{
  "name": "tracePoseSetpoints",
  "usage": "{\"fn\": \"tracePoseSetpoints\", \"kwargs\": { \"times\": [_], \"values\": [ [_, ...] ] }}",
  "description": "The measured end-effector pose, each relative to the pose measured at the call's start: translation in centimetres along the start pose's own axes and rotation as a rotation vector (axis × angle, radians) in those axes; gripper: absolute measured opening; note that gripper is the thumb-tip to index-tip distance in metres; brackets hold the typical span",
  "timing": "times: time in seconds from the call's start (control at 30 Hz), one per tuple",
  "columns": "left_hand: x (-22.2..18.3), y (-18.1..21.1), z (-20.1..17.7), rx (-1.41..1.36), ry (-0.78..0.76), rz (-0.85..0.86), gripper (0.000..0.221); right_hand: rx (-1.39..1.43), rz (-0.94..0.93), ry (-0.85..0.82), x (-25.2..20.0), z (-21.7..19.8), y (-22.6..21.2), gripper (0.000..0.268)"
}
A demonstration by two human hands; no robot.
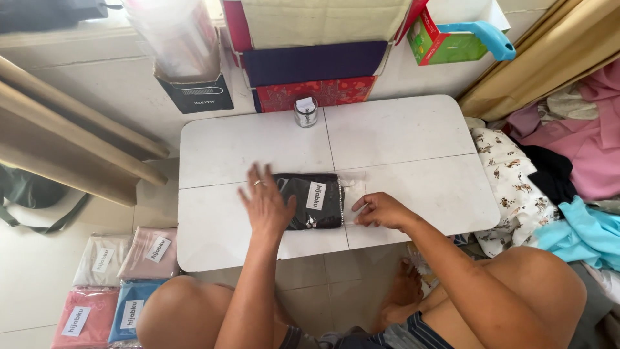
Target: Cleaning a piece of black fabric with a lint roller, folding it, and placing it into a plastic bag for packaging.
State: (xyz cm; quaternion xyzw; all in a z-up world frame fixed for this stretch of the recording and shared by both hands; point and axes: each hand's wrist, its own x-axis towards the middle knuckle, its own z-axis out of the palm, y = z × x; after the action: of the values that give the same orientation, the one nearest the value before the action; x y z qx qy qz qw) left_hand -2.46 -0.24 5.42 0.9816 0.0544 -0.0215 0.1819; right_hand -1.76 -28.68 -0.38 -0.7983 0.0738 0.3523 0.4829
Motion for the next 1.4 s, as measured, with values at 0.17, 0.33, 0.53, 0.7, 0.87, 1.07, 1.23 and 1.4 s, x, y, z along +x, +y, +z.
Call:
{"fn": "tracePoseSetpoints", "kwargs": {
  "times": [0.17, 0.33, 0.53, 0.7, 0.87, 1.07, 1.23, 1.4],
  "values": [
    [0.7, -0.8, 4.0, 0.055, -0.173, 0.285, 0.066, -0.116, -0.078, 0.155, 0.9, -1.8, 0.6, 0.036],
    [0.7, -0.4, 5.3, 0.187, -0.205, 0.099, 0.065, -0.21, -0.124, 0.678, -0.6, -2.6, -0.9, 0.054],
    [2.7, -2.2, 8.2, -0.257, -0.135, -0.016, 0.076, 0.238, 0.139, 0.183, -0.4, 1.0, -0.6, 0.073],
    [4.0, -3.2, 8.0, -0.584, -0.419, -0.186, 0.106, 0.569, -0.049, 0.145, 0.5, 2.5, -0.9, 0.088],
    [3.7, -2.4, 7.2, -0.777, -0.421, -0.251, 0.073, 0.592, -0.127, 0.133, 1.7, 2.4, -1.3, 0.044],
    [1.2, 0.7, 0.0, -1.11, -0.484, -0.311, 0.077, 0.618, -0.231, 0.139, 0.1, 1.7, -3.5, 0.027],
    [1.8, 0.1, 2.8, -1.152, -0.416, -0.282, 0.05, 0.628, -0.224, 0.161, 1.5, 0.9, -2.3, 0.022],
    [3.4, -1.4, 5.3, -1.311, -0.316, -0.276, 0.028, 0.597, -0.242, 0.156, 3.3, 0.1, -1.9, 0.024]
  ]
}}
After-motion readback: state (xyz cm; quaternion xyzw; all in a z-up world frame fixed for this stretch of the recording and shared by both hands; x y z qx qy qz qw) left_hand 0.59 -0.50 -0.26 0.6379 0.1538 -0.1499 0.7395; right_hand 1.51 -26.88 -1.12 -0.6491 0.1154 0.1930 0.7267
